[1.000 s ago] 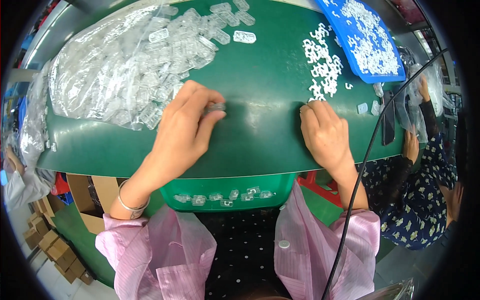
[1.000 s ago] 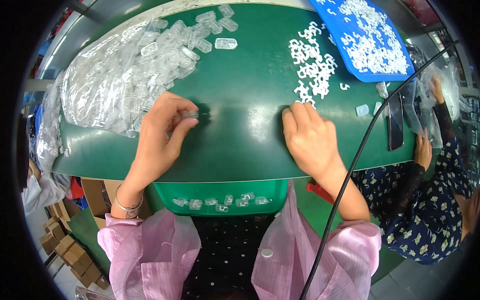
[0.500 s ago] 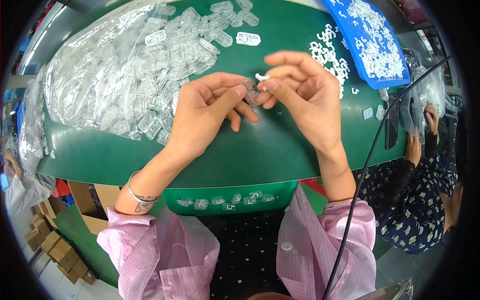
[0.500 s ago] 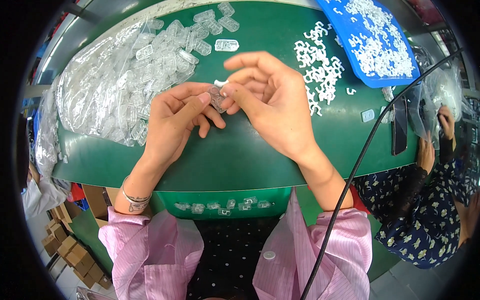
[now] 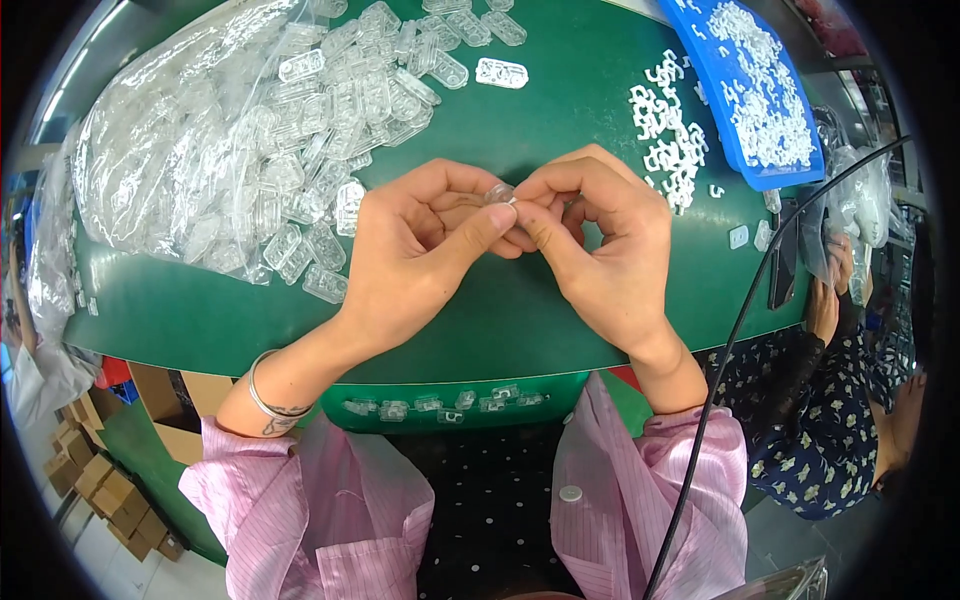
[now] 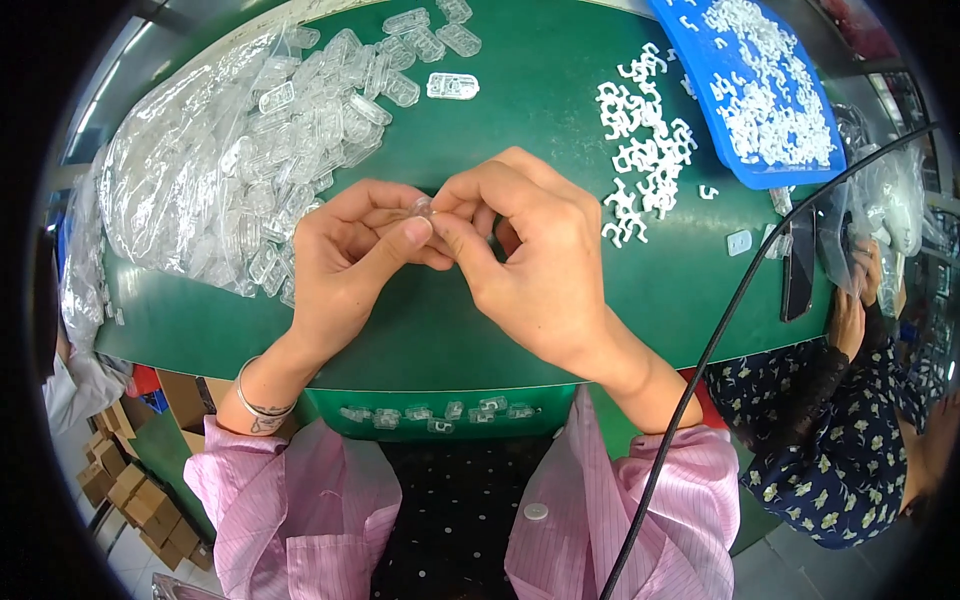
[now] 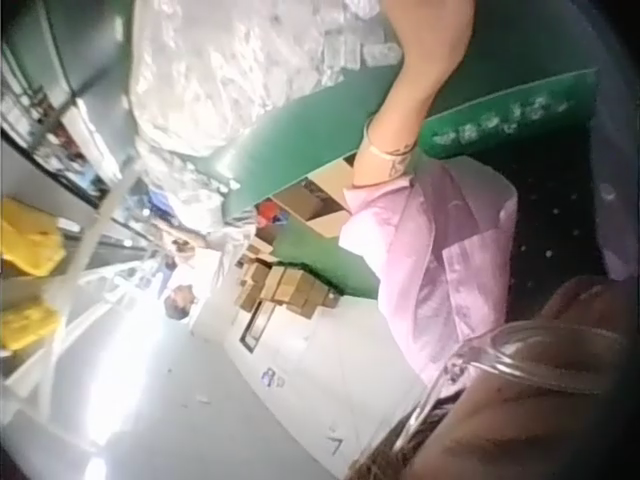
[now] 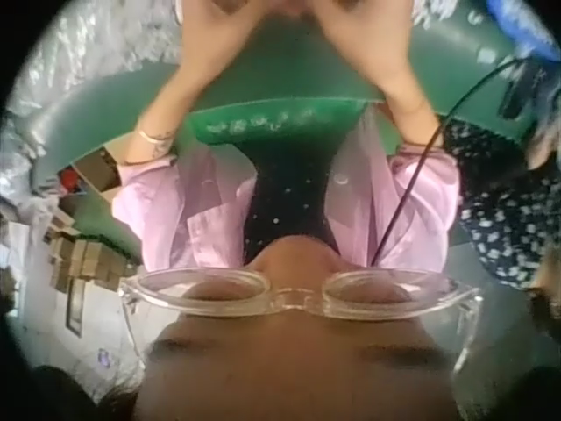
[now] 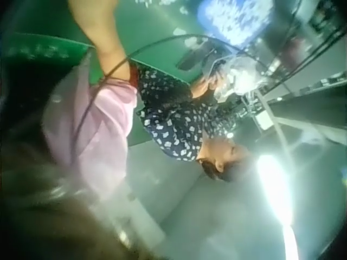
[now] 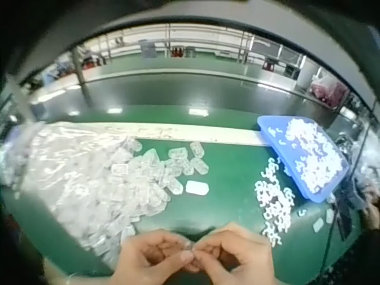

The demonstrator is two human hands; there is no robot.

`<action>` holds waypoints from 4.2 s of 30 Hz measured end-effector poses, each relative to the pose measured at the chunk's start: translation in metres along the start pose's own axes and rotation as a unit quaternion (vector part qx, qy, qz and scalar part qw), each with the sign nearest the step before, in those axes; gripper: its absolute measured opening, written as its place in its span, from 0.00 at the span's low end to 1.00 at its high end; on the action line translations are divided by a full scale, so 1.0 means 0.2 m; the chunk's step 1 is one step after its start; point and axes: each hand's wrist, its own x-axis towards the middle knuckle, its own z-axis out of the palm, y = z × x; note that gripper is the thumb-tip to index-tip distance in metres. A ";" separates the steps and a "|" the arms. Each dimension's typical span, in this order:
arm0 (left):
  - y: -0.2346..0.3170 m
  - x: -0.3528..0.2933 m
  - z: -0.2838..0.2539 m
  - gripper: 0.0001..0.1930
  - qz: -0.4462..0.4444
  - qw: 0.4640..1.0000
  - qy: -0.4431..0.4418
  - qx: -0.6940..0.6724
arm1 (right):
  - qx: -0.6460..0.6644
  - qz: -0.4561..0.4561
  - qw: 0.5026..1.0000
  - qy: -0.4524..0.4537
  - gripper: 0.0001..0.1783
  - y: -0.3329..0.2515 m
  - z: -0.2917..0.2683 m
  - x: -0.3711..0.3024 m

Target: The person assembles small white plastic components into larger clear plastic housings by hand on a factory workbench.

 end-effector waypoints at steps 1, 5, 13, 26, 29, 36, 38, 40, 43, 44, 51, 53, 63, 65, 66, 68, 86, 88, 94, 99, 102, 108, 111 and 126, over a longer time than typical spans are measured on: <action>-0.01 0.00 0.01 0.08 -0.001 1.000 0.006 -0.024 | -0.026 -0.007 1.000 -0.013 0.06 -0.01 -0.01 0.00; -0.02 -0.01 0.02 0.06 0.000 0.999 0.039 -0.034 | -0.038 0.048 0.996 -0.070 0.07 0.00 -0.02 0.01; 0.08 -0.03 -0.05 0.04 -0.013 0.997 -0.044 0.069 | -0.016 -0.077 0.979 -0.186 0.05 0.01 -0.09 0.04; 0.07 0.40 0.07 0.09 0.338 0.555 0.062 0.758 | -0.540 -0.024 0.837 0.084 0.09 0.20 -0.20 0.15; 0.06 0.52 0.02 0.10 0.349 0.463 -0.062 0.812 | -0.544 -0.011 0.835 0.085 0.10 0.20 -0.20 0.14; 0.13 0.40 0.03 0.05 0.268 0.788 -0.046 0.552 | -0.175 0.015 0.975 0.135 0.02 0.14 -0.27 0.13; 0.14 0.30 0.04 0.03 0.151 0.881 -0.049 0.446 | -0.032 0.049 0.995 0.083 0.03 0.12 -0.26 0.12; 0.12 0.21 0.06 0.05 -0.038 0.989 0.014 0.139 | 0.163 0.065 0.984 0.009 0.06 0.08 -0.23 0.10; 0.01 0.12 0.02 0.10 -0.039 0.996 0.029 0.081 | 0.271 0.149 0.950 -0.038 0.04 0.02 -0.17 0.08; 0.00 0.12 0.01 0.13 -0.044 0.997 0.027 0.059 | 0.264 0.173 0.948 -0.047 0.03 0.01 -0.15 0.07; -0.01 0.11 0.02 0.13 0.031 0.995 0.010 0.090 | 0.011 0.035 0.999 -0.017 0.03 0.07 -0.08 0.05; 0.00 0.11 0.02 0.12 0.048 0.985 -0.032 0.165 | 0.002 0.037 0.999 -0.020 0.03 0.06 -0.08 0.05; 0.01 0.09 0.07 0.07 0.018 0.998 0.032 0.059 | -0.080 -0.031 0.993 -0.080 0.06 0.05 -0.08 0.04; 0.04 0.10 0.05 0.05 -0.002 0.994 0.013 0.106 | -0.083 -0.046 0.993 -0.068 0.06 0.05 -0.07 0.04; 0.06 0.10 0.04 0.05 0.000 0.994 0.011 0.106 | -0.087 -0.046 0.992 -0.074 0.05 0.05 -0.08 0.03; 0.09 0.11 0.02 0.04 -0.030 0.983 -0.038 0.179 | -0.092 -0.046 0.991 -0.080 0.05 0.05 -0.10 0.04; 0.09 0.45 -0.12 0.08 0.342 0.513 -0.004 0.788 | -0.434 -0.150 0.863 0.208 0.03 0.24 -0.31 0.20; 0.11 0.48 -0.11 0.08 0.342 0.506 -0.027 0.791 | -0.372 -0.121 0.898 0.202 0.03 0.23 -0.32 0.20; 0.14 0.45 -0.10 0.09 0.350 0.691 -0.031 0.632 | -0.096 0.070 0.979 0.168 0.04 0.17 -0.34 0.19; 0.12 0.28 0.00 0.16 0.139 0.942 -0.008 0.304 | -0.094 0.092 0.982 0.134 0.03 0.22 -0.33 0.19; 0.13 0.19 0.04 0.16 0.038 0.983 -0.009 0.181 | -0.243 -0.049 0.951 0.186 0.01 0.20 -0.30 0.20; 0.04 0.11 0.05 0.14 -0.016 1.000 0.016 0.022 | -0.323 -0.080 0.924 0.187 0.01 0.24 -0.30 0.20; 0.03 0.10 0.03 0.15 -0.006 1.000 0.005 0.016 | -0.315 -0.098 0.927 0.177 0.04 0.21 -0.30 0.19; 0.02 0.11 -0.01 0.16 -0.011 0.998 -0.025 0.058 | -0.092 0.049 0.983 0.149 0.03 0.16 -0.27 0.17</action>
